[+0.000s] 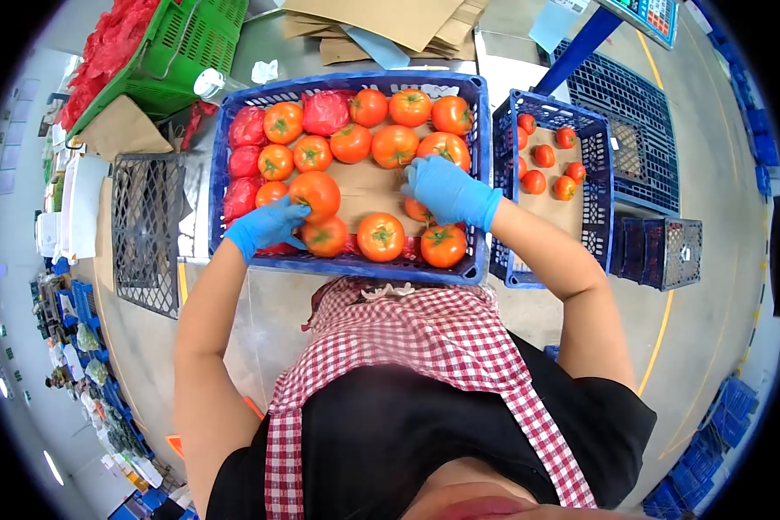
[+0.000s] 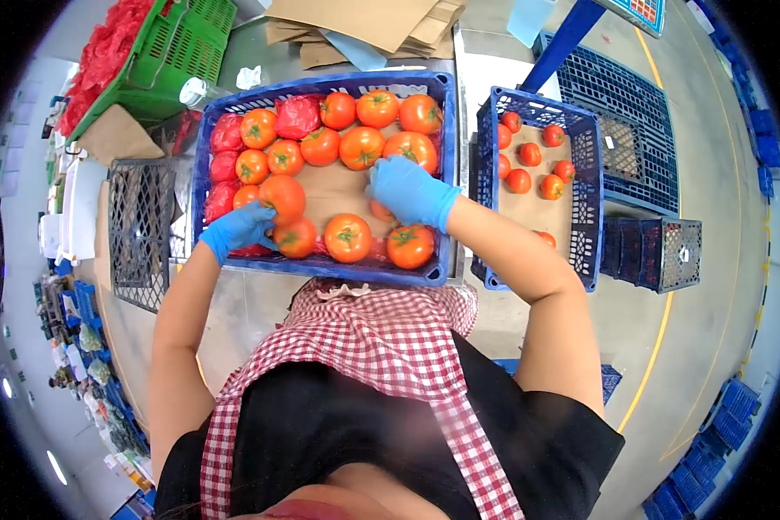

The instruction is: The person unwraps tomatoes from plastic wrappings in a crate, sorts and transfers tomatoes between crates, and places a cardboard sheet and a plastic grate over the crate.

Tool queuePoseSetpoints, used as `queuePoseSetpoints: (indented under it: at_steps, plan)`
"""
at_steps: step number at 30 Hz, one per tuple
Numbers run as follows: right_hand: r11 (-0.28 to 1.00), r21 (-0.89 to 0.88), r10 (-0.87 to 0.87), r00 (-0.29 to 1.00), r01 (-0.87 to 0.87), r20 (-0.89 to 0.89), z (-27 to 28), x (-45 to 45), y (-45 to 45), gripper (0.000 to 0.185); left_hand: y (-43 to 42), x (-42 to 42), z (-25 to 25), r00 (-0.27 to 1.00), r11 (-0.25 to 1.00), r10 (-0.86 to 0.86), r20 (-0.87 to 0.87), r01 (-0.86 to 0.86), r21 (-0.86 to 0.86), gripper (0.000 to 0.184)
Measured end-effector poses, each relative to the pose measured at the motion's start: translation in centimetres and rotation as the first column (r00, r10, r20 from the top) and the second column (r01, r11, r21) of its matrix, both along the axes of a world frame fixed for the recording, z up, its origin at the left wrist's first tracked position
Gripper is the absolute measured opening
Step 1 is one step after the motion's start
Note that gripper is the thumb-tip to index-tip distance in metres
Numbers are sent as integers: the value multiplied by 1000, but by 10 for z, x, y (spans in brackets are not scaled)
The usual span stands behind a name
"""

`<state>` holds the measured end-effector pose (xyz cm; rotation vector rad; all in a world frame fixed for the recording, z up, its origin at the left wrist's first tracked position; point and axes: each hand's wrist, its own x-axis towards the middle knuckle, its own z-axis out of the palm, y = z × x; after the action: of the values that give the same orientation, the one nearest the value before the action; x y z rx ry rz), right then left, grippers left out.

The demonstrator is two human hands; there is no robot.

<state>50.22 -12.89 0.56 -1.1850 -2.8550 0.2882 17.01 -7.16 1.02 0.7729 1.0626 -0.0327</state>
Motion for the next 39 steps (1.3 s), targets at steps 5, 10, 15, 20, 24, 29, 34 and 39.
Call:
queuePoseSetpoints:
  at_steps: [5, 10, 15, 20, 24, 29, 34, 39]
  plan:
    - [991, 13, -132, 986, 134, -99, 7, 2, -5, 21, -16, 20, -2, 998, 995, 69, -9, -69, -71, 61]
    - [846, -466, -516, 621, 261, -590, 34, 27, -9, 59, -24, 60, 22, 950, 946, -312, 6, 310, 95, 62]
    - [370, -797, -928, -158, -477, -337, 20, 35, -29, 50, -29, 75, 25, 950, 946, -294, 105, 273, 177, 63]
    - [387, -370, -891, -446, -845, 88, 10, 13, -53, 61, -28, 37, -9, 916, 995, 100, 387, -87, -52, 58]
    - [393, -129, -900, -410, -910, 150, 25, 15, -61, 65, -29, 108, 74, 943, 865, -162, 289, -5, 501, 65]
    - [741, -175, -664, -747, -648, -46, 16, 37, -75, 58, -44, 213, 95, 893, 256, -450, -22, 152, 955, 69]
    - [744, -665, -407, -836, -70, -368, -17, 95, -108, 61, -87, 287, 66, 848, 399, -524, 81, 160, 903, 71]
    - [716, -610, -333, -934, -339, 128, -78, 136, -176, 66, -54, 246, 42, 961, -32, -100, -256, 254, 967, 66]
